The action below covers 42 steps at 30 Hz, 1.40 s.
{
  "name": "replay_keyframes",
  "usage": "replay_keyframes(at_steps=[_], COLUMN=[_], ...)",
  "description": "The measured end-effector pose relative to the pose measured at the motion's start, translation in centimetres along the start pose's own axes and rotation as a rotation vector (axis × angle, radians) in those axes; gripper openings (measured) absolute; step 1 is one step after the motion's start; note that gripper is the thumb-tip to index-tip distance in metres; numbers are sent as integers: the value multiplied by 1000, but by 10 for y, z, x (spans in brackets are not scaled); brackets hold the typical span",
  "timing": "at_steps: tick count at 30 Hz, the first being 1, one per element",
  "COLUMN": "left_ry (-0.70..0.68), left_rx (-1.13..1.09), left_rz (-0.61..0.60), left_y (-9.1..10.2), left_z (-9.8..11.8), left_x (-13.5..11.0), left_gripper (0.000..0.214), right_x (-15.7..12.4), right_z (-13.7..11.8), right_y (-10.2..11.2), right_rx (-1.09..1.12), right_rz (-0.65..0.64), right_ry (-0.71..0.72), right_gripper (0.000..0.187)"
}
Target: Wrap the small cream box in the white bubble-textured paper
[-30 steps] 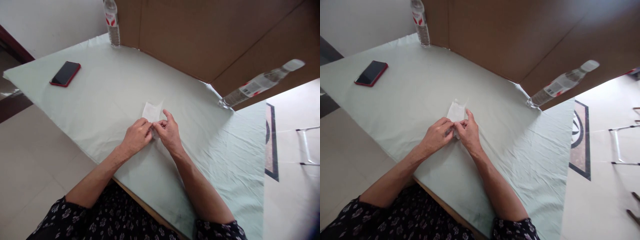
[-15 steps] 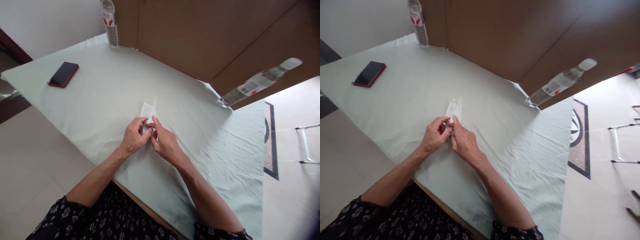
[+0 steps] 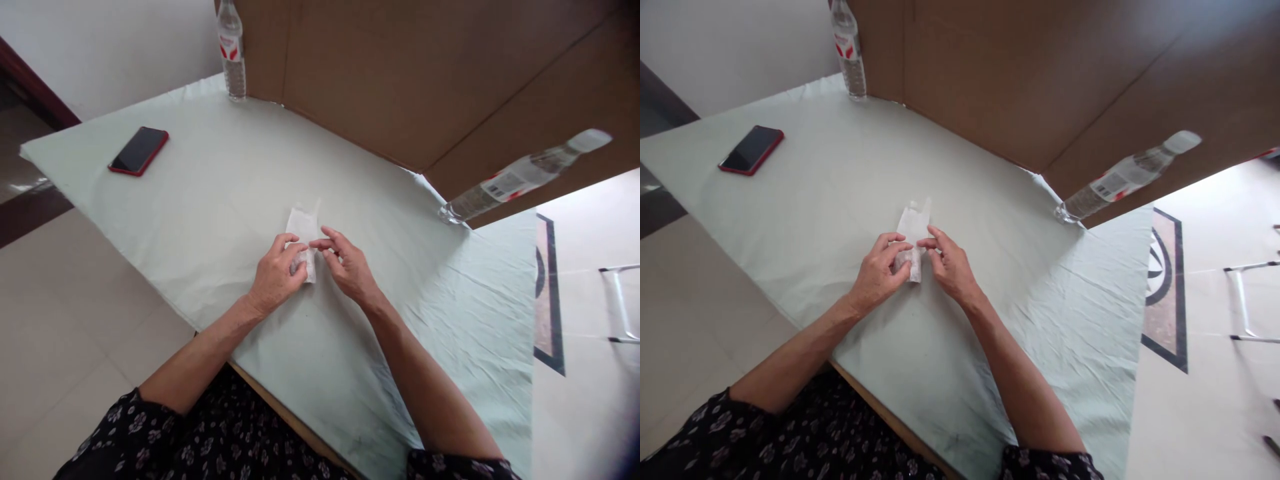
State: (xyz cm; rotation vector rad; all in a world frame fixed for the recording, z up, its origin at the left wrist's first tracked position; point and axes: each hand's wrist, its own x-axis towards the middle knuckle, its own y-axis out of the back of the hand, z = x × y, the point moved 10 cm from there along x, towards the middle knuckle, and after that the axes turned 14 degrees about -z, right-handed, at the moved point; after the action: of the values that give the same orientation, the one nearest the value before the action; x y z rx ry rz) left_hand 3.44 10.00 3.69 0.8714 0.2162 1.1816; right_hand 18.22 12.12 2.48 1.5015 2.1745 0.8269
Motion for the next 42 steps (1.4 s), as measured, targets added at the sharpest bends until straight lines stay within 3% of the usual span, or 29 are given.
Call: replay_keyframes(at_steps=[4, 7, 11, 16, 20, 24, 27, 31, 33, 38, 40, 42], left_ry=[-159, -197, -167, -180, -165, -136, -119, -39, 40, 98, 74, 52], left_rx=[174, 213, 211, 192, 179, 131, 85, 54, 62, 15, -44, -112], left_rz=[-4, -26, -27, 5, -21, -35, -34, -44, 6, 141, 89, -3], left_y=[0, -2, -3, -1, -4, -4, -3, -5, -2, 11, 8, 2], left_z=[16, 18, 14, 17, 14, 9, 6, 0, -5, -13, -16, -19], left_x=[0, 1, 1, -1, 0, 0, 1, -1, -4, -11, -8, -5], left_gripper=[30, 27, 28, 28, 28, 30, 29, 26, 28, 64, 72, 60], right_x=[9, 12, 15, 33, 53, 70, 74, 60, 48, 20, 10, 0], right_z=[-8, -3, 21, 53, 52, 45, 36, 19, 10, -14, -20, -25], right_y=[-16, -9, 13, -2, -13, -15, -16, -14, -13, -9, -11, -13], right_rx=[-108, -66, 84, 351, 402, 346, 435, 645, 681, 472, 364, 274], right_rz=[-61, -3, 119, -21, -97, -125, -107, -42, -40, -41, -46, -43], right_ry=[92, 68, -98, -349, -372, -314, -201, -23, 36, 125, 151, 184], right_gripper=[50, 46, 39, 43, 38, 25, 24, 22, 22, 12, 11, 13])
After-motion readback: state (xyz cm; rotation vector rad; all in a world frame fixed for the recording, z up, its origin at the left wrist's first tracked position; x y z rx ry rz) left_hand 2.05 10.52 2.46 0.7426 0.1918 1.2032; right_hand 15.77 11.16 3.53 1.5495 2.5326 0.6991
